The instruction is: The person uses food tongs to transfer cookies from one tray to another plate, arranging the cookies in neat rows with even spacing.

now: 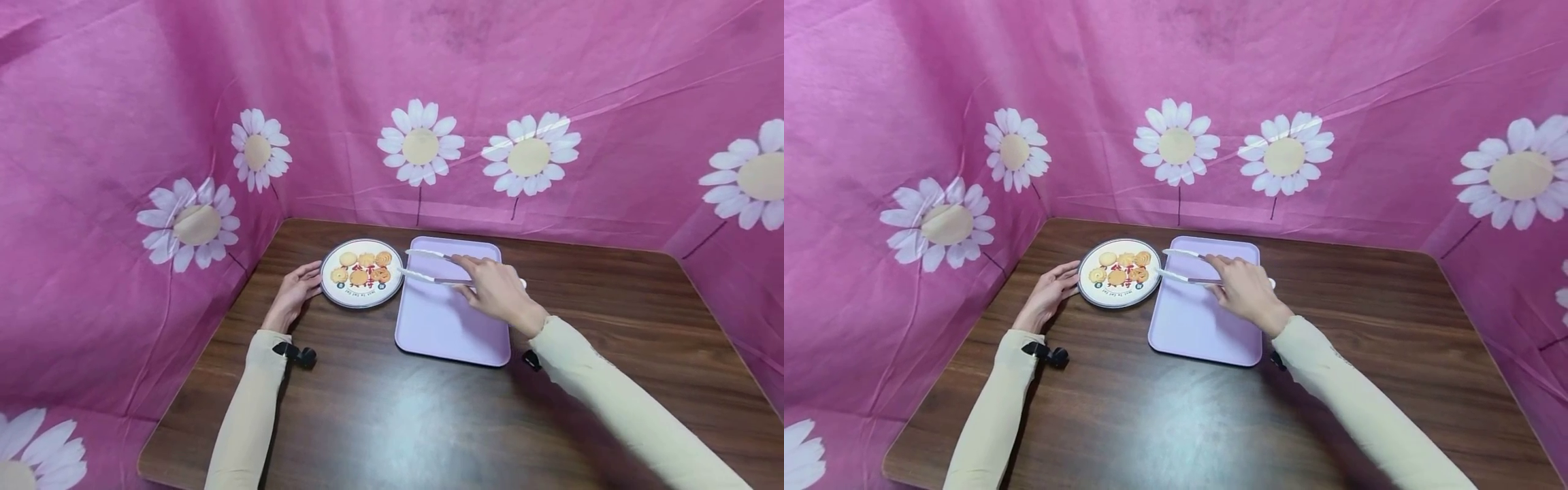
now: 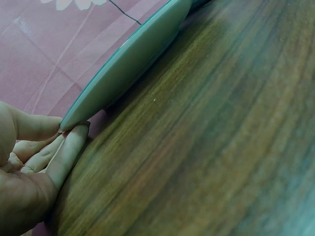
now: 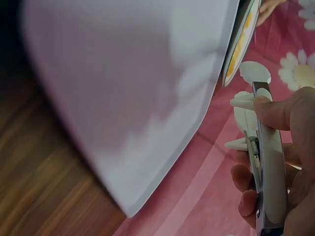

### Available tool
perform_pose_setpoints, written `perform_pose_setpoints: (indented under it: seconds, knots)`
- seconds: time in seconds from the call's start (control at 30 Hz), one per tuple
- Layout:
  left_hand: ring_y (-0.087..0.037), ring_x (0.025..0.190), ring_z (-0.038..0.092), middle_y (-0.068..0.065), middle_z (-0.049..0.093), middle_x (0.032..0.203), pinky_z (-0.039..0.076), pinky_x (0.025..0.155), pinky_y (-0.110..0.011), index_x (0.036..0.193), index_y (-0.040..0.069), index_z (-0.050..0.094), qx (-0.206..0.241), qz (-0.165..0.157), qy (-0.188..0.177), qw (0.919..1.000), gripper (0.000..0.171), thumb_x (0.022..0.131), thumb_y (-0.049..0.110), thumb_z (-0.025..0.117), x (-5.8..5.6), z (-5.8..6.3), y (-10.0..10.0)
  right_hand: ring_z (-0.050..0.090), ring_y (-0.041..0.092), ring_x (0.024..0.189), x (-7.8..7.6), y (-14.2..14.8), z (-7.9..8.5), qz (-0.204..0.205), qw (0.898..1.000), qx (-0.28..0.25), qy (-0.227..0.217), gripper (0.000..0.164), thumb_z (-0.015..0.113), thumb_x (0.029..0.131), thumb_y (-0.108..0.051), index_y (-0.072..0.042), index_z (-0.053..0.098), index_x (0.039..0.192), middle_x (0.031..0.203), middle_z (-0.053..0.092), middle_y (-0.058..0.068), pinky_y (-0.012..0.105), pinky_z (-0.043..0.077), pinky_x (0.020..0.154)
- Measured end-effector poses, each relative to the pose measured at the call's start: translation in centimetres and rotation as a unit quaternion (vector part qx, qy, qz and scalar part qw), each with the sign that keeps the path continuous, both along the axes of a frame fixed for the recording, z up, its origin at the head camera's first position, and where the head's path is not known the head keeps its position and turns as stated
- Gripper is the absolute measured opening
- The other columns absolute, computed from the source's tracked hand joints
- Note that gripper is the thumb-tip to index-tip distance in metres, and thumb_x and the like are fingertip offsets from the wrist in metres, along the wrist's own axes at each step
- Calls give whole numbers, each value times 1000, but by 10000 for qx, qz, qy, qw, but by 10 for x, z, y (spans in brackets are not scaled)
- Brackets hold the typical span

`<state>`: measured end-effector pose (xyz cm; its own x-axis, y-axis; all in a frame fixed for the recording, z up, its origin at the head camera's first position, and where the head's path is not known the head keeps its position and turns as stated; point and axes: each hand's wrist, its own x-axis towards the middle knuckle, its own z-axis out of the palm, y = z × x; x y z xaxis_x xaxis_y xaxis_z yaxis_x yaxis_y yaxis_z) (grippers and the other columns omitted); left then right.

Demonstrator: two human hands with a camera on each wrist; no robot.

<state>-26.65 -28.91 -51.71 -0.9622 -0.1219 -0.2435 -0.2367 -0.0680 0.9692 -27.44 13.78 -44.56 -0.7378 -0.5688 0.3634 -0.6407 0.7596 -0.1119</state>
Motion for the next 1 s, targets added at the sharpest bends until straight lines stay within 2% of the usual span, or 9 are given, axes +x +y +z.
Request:
perform_pose_setpoints:
  seconds: [0.27,0.5,0.77,1.0]
  knots:
    - [2,100,62,-26,43,161,57,79,-13,158,1,41,43,6,-22,10000,53,106,0,52,0,-2,1,68,29,78,3,45,-10,-464,9988,-24,-140,60,80,90,-31,-18,60,144,108,78,16,55,55,54]
    - [3,100,62,-26,43,161,57,79,-12,158,0,40,111,-20,61,9999,53,106,-1,50,-3,-3,0,70,34,79,11,78,-23,-836,9960,-274,-180,59,80,88,-29,-16,61,143,111,77,16,56,53,52]
    - [4,101,62,-26,42,161,57,81,-12,159,0,39,76,-41,40,10000,53,107,1,51,-1,-4,0,66,36,71,23,107,-28,-1304,9887,-606,-429,59,79,91,-34,-12,61,142,97,76,24,54,47,46]
    - [3,103,62,-27,41,162,57,82,-12,159,0,38,52,-62,86,9999,54,107,1,51,0,-1,1,65,40,69,29,134,-33,-1666,9811,-791,-581,58,77,92,-35,-12,60,143,90,73,25,53,44,45]
